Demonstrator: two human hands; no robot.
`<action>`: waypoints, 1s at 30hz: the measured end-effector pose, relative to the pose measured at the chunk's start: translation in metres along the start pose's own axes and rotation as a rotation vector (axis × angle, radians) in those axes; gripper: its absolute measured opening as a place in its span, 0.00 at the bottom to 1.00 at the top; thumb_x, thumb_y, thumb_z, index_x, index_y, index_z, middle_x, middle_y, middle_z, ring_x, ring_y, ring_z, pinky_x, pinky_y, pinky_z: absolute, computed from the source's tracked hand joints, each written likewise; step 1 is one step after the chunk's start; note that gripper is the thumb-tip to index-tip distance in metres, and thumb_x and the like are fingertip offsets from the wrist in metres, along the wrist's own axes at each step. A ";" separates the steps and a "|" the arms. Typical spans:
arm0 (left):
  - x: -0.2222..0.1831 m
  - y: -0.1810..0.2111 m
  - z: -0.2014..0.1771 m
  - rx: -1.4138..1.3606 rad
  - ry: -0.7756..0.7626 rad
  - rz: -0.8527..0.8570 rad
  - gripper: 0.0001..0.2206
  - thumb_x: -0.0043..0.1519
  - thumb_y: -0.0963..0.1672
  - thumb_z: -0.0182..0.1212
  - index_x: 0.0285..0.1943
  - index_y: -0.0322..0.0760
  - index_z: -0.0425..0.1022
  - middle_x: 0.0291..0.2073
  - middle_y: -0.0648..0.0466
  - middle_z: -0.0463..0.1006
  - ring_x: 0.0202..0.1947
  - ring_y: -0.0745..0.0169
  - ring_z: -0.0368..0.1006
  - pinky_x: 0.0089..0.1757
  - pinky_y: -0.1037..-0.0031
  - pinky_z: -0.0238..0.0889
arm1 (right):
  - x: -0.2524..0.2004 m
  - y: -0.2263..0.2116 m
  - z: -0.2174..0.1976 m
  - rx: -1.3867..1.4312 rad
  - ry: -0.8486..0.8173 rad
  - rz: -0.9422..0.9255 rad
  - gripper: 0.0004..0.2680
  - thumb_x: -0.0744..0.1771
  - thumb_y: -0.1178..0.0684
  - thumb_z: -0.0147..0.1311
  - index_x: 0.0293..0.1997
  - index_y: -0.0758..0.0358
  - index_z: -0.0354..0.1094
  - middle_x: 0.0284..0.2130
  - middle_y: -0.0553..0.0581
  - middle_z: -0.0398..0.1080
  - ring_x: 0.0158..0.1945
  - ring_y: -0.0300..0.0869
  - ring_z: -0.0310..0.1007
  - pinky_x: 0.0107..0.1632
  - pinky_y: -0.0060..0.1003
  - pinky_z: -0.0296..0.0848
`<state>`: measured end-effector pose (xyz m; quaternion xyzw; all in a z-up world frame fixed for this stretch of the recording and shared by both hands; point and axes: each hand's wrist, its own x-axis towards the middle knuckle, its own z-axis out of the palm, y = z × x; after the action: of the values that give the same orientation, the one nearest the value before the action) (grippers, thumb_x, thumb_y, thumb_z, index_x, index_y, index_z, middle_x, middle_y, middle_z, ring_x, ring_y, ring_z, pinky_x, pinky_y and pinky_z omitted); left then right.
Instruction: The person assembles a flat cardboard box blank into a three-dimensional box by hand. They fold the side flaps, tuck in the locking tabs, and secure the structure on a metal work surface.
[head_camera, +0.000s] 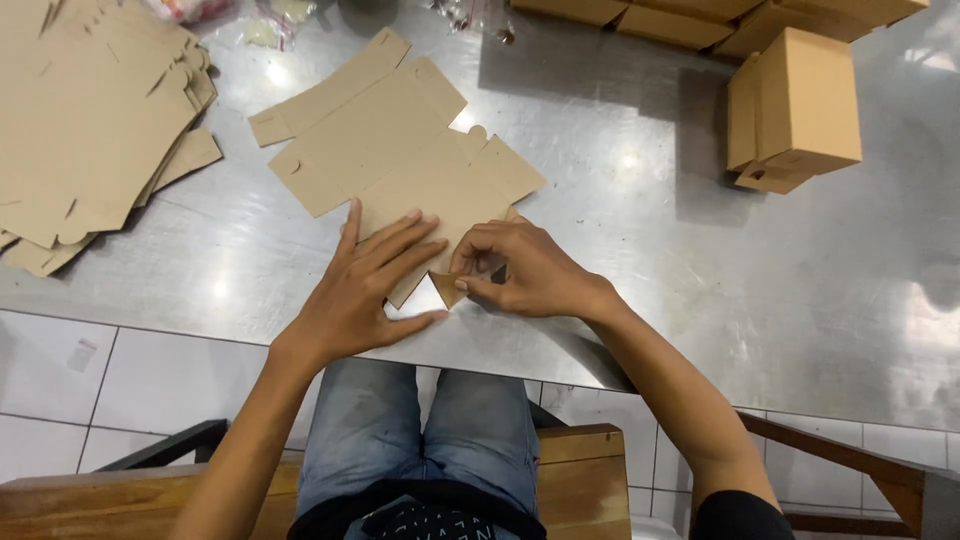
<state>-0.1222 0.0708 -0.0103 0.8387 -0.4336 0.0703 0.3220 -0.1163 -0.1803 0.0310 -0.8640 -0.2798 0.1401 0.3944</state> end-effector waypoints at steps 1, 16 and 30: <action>0.004 0.002 0.003 0.008 0.002 0.008 0.35 0.58 0.53 0.74 0.72 0.35 0.67 0.73 0.45 0.66 0.75 0.47 0.58 0.70 0.34 0.27 | -0.002 -0.001 -0.004 -0.005 0.009 -0.006 0.01 0.65 0.54 0.61 0.36 0.53 0.73 0.32 0.43 0.78 0.36 0.36 0.75 0.42 0.32 0.71; 0.104 0.027 0.026 0.248 0.291 -0.143 0.10 0.71 0.45 0.58 0.57 0.44 0.82 0.46 0.50 0.85 0.33 0.53 0.84 0.34 0.67 0.76 | -0.012 0.020 -0.051 -0.197 0.737 -0.087 0.06 0.67 0.56 0.65 0.47 0.53 0.76 0.43 0.52 0.75 0.44 0.46 0.75 0.42 0.36 0.72; 0.153 0.010 0.030 0.039 0.175 -0.069 0.15 0.59 0.40 0.67 0.55 0.32 0.79 0.42 0.41 0.85 0.35 0.37 0.83 0.34 0.55 0.77 | -0.008 0.030 -0.057 -0.164 0.855 -0.005 0.04 0.67 0.66 0.58 0.43 0.65 0.75 0.57 0.67 0.67 0.46 0.59 0.80 0.37 0.41 0.83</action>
<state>-0.0414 -0.0559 0.0316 0.8498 -0.3735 0.1406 0.3445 -0.0851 -0.2353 0.0452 -0.8720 -0.1038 -0.2540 0.4054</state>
